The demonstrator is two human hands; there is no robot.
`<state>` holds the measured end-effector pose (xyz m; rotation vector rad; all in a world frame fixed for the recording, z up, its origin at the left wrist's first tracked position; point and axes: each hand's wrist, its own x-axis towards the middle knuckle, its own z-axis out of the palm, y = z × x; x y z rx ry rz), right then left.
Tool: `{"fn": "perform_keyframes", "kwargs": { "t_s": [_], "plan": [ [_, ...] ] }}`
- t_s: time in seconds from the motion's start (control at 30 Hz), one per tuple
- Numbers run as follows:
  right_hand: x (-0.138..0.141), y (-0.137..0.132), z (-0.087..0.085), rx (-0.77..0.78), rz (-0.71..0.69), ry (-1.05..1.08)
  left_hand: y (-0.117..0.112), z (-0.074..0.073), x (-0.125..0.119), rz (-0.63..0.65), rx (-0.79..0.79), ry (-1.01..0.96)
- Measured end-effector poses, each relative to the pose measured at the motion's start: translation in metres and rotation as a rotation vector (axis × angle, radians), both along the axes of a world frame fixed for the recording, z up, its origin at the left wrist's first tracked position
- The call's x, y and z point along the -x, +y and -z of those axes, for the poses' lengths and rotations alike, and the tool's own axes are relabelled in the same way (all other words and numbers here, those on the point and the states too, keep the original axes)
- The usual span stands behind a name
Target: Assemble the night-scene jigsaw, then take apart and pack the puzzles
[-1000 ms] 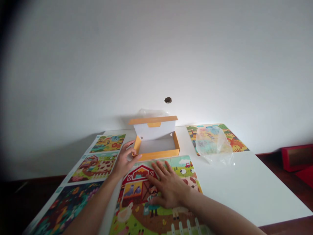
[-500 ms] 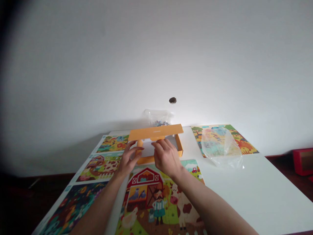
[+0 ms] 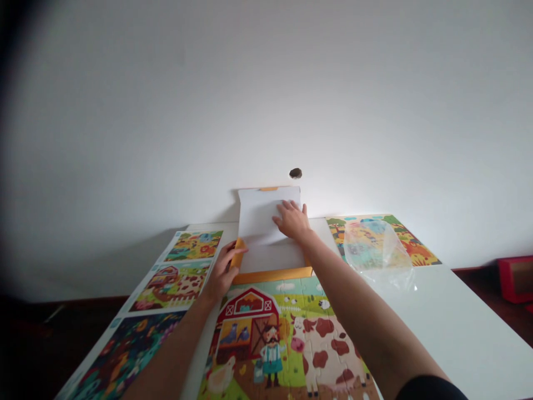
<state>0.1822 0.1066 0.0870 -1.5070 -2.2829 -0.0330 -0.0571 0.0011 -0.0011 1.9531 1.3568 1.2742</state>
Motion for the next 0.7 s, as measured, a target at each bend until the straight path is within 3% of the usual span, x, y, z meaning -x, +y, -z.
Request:
{"fn": "perform_keyframes", "kwargs": {
  "t_s": [0.1,0.23,0.3,0.37,0.43,0.57,0.7],
  "plan": [
    [0.002,-0.002,0.008,0.089,0.014,-0.055,-0.001,-0.001,-0.001,-0.015,0.01,-0.012],
    [0.01,-0.05,0.001,-0.136,-0.012,0.189,0.001,0.002,-0.001,-0.023,0.034,-0.073],
    [0.019,-0.089,0.004,-0.17,-0.235,0.256,0.004,0.005,-0.001,-0.027,0.028,-0.109],
    [0.029,-0.127,0.017,-0.105,-0.499,0.192,0.006,0.008,-0.002,-0.057,0.004,-0.098],
    [0.04,-0.156,0.038,-0.028,-0.592,0.112,0.007,0.008,-0.003,-0.086,-0.01,-0.066],
    [0.051,-0.184,0.067,0.075,-0.499,0.038,0.004,0.002,-0.006,-0.098,0.007,-0.069],
    [0.05,-0.189,0.065,0.122,-0.425,0.011,0.002,0.001,-0.009,-0.097,0.011,-0.09]
  ]
}}
